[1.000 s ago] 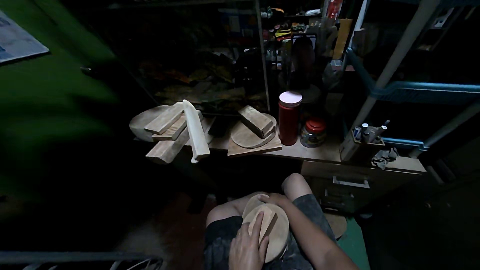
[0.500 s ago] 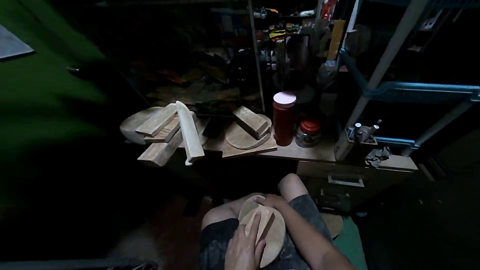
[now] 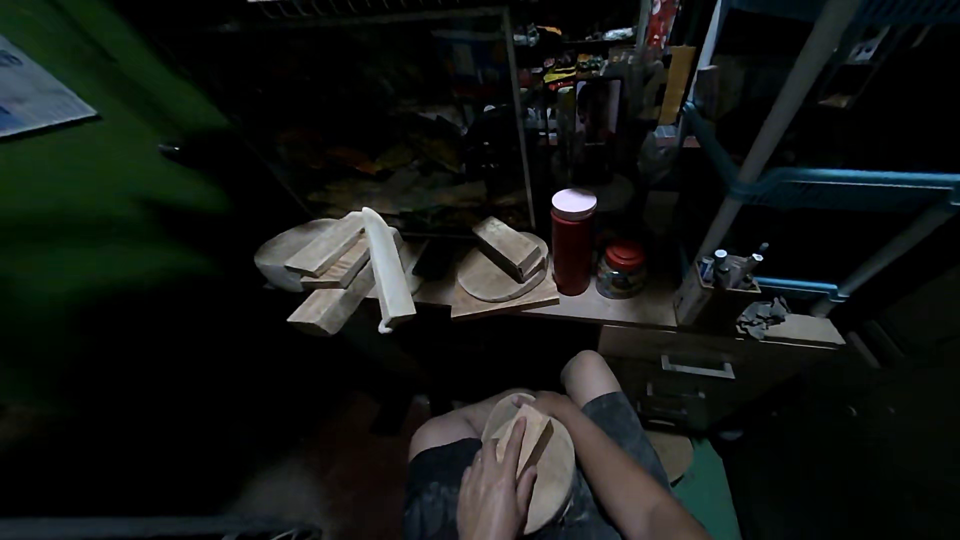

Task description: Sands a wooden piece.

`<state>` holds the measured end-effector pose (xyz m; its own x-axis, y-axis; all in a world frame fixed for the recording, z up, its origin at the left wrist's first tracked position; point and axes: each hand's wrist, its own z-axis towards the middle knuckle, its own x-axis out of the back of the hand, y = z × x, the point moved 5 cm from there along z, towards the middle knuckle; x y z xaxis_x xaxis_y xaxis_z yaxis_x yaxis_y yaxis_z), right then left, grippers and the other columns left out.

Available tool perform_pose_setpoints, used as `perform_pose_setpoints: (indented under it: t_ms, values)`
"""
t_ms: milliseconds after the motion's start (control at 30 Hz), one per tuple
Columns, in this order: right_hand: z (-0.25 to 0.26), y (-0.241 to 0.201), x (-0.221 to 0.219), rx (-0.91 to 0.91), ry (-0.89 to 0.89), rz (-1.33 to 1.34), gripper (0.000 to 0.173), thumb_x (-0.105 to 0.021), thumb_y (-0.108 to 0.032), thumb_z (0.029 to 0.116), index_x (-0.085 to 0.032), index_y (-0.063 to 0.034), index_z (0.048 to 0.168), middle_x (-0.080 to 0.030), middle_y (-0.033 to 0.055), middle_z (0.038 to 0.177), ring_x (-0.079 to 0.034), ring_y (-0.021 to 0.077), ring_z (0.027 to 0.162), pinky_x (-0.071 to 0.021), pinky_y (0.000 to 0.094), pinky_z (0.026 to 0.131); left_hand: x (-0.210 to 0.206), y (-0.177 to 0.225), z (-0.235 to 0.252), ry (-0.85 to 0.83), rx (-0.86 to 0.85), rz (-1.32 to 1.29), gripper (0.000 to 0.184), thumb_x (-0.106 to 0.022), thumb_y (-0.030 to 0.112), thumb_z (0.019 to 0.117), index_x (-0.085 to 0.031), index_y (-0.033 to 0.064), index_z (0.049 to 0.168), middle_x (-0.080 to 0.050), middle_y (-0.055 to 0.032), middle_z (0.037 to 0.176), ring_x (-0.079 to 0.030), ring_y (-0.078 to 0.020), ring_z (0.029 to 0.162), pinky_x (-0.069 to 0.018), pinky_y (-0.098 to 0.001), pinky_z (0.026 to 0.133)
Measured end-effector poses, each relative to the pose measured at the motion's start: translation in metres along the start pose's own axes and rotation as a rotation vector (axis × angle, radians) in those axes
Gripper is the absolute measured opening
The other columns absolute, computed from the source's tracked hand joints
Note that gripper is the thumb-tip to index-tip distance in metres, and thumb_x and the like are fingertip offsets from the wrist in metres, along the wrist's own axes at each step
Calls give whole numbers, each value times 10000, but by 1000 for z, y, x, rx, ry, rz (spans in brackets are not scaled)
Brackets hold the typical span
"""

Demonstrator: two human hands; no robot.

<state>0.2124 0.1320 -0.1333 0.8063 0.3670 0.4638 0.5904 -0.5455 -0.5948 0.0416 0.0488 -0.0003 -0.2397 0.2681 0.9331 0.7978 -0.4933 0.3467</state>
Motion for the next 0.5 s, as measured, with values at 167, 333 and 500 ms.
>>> perform_pose_setpoints:
  t_ms: [167, 333, 500]
  values:
    - [2, 3, -4, 68, 32, 9, 554, -417, -414, 1112, -535, -9, 1470, -504, 217, 1540, -445, 363, 1464, -316, 597, 1206, -1, 5, 12, 1, 3, 14, 692, -672, 360, 975, -391, 254, 1598, -599, -314, 1293, -626, -491, 1123, -512, -602, 917]
    - [-7, -1, 0, -8, 6, 19, 793, -386, -660, 1046, -533, -10, 1475, -504, 248, 1528, -447, 396, 1454, -316, 630, 1190, 1, 0, -3, -53, 6, -17, 727, -679, 372, 971, -364, 229, 1611, -557, -362, 1313, -608, -528, 1129, -506, -621, 933]
    - [-3, 0, 0, -46, -5, -12, 886, -364, -738, 1007, -528, -2, 1473, -502, 245, 1529, -452, 387, 1452, -329, 631, 1184, 1, -15, -26, -33, -27, -26, 709, -694, 365, 959, -418, 169, 1582, -596, -371, 1242, -630, -539, 1075, -522, -635, 893]
